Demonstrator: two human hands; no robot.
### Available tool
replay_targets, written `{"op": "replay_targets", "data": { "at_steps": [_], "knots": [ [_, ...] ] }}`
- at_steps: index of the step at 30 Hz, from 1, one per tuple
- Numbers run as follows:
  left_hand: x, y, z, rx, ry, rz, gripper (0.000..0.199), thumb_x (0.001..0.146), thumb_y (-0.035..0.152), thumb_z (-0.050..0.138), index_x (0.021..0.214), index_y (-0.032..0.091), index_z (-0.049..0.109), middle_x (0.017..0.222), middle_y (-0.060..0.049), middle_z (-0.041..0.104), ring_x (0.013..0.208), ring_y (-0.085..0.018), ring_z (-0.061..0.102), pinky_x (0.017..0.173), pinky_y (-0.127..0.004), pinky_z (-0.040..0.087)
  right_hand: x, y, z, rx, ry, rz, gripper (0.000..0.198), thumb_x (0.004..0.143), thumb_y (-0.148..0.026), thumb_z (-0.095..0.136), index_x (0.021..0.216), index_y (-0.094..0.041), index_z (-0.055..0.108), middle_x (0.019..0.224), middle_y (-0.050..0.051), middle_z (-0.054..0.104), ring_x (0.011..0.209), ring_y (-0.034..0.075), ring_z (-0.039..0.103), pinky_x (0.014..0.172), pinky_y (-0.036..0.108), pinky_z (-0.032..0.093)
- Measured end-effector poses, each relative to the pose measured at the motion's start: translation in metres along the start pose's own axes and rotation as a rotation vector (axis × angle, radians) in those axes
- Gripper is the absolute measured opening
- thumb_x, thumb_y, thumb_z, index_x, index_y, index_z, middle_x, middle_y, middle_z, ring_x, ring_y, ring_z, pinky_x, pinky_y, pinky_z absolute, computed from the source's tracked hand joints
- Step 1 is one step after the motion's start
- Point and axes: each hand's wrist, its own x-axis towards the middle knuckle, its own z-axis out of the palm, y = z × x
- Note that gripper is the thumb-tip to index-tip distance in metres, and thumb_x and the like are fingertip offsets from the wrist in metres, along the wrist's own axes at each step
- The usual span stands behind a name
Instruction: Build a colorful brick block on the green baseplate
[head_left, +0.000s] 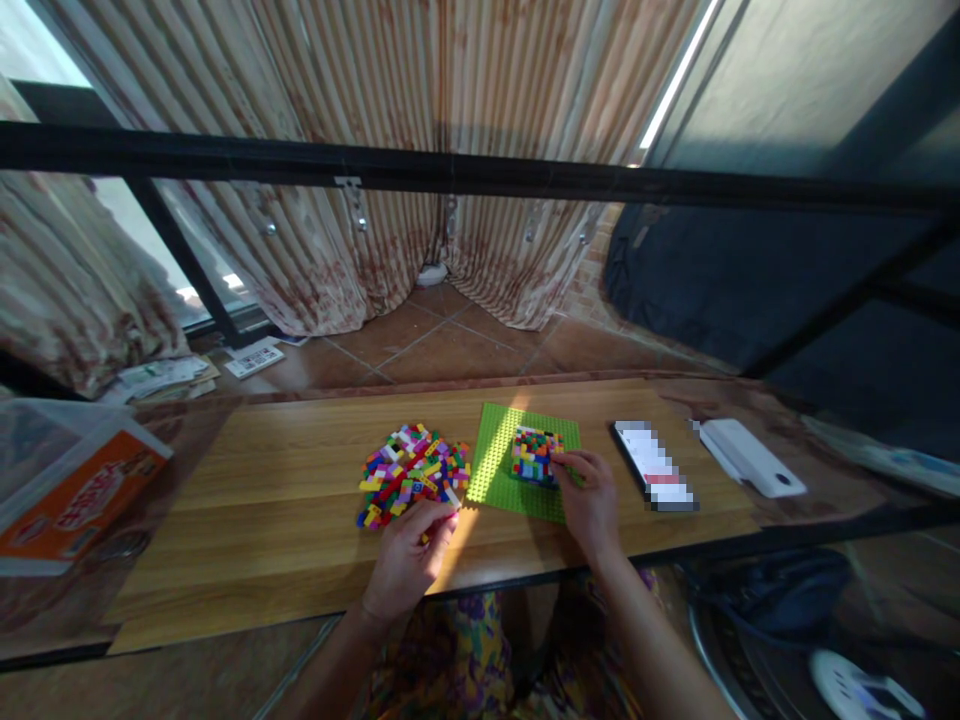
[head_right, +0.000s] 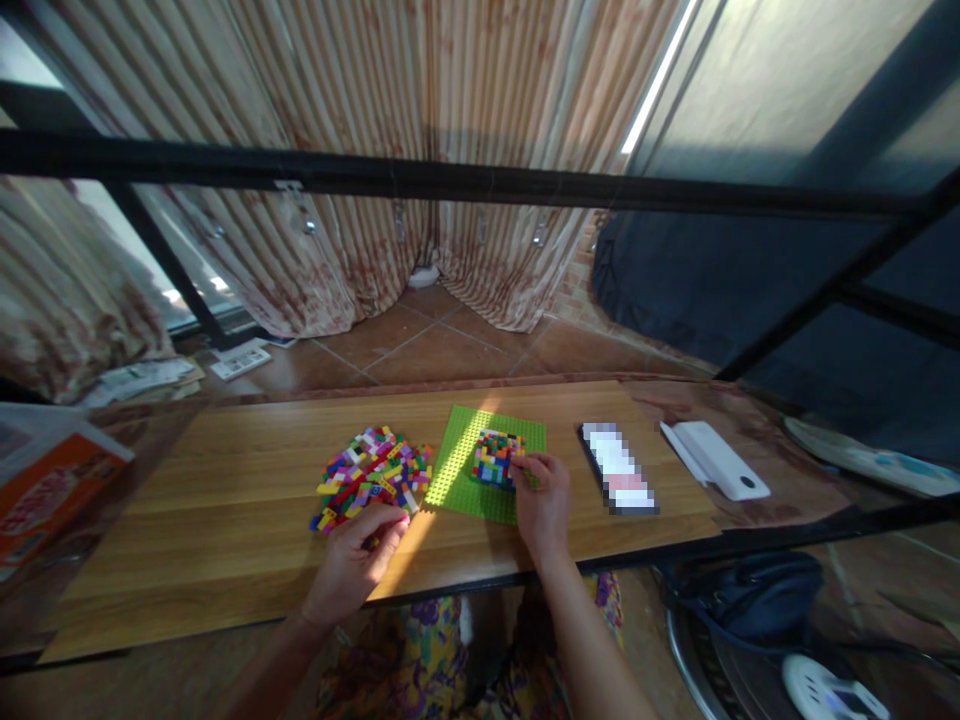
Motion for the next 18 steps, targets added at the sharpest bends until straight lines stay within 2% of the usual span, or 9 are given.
{"op": "replay_targets", "data": {
  "at_steps": [3, 7, 11, 18],
  "knots": [
    [0.0, 0.0, 0.0, -0.002, 0.001, -0.001, 0.013, 0.09, 0.024, 0.054, 0.089, 0.02, 0.066, 0.083, -0.004, 0.07, 0.073, -0.015, 0.064, 0.068, -0.024, 0.05, -0.001, 0.007, 0.004, 0.139, 0.005, 0.117, 0.02, 0.076, -0.038, 0.067, 0.081, -0.02, 0.075, 0.097, 0.009, 0.064, 0.09, 0.022, 0.06, 0.08, 0.039, 0.048],
    [0.0, 0.0, 0.002, -0.01, 0.002, -0.008, 0.012, 0.09, 0.024, 0.054, 0.09, 0.02, 0.066, 0.082, -0.003, 0.07, 0.073, -0.015, 0.064, 0.069, -0.024, 0.05, 0.001, 0.013, 0.01, 0.388, 0.017, 0.289, 0.026, 0.065, -0.039, 0.074, 0.078, -0.017, 0.074, 0.089, 0.008, 0.068, 0.084, 0.021, 0.063, 0.077, 0.038, 0.051],
    [-0.001, -0.002, 0.002, -0.002, 0.007, 0.001, 0.012, 0.09, 0.023, 0.054, 0.091, 0.02, 0.066, 0.085, -0.003, 0.07, 0.077, -0.015, 0.065, 0.071, -0.024, 0.05, 0.005, 0.014, 0.014, 0.469, -0.003, 0.437, 0.027, 0.058, -0.036, 0.077, 0.075, -0.016, 0.073, 0.081, 0.007, 0.072, 0.076, 0.021, 0.065, 0.072, 0.035, 0.052],
    [-0.001, -0.002, 0.002, 0.006, 0.012, 0.013, 0.012, 0.09, 0.023, 0.054, 0.089, 0.019, 0.066, 0.083, -0.003, 0.07, 0.076, -0.014, 0.065, 0.07, -0.023, 0.05, 0.007, 0.011, 0.012, 0.432, -0.039, 0.456, 0.029, 0.057, -0.039, 0.075, 0.072, -0.015, 0.073, 0.077, 0.007, 0.072, 0.071, 0.02, 0.065, 0.066, 0.033, 0.052]
  ]
}}
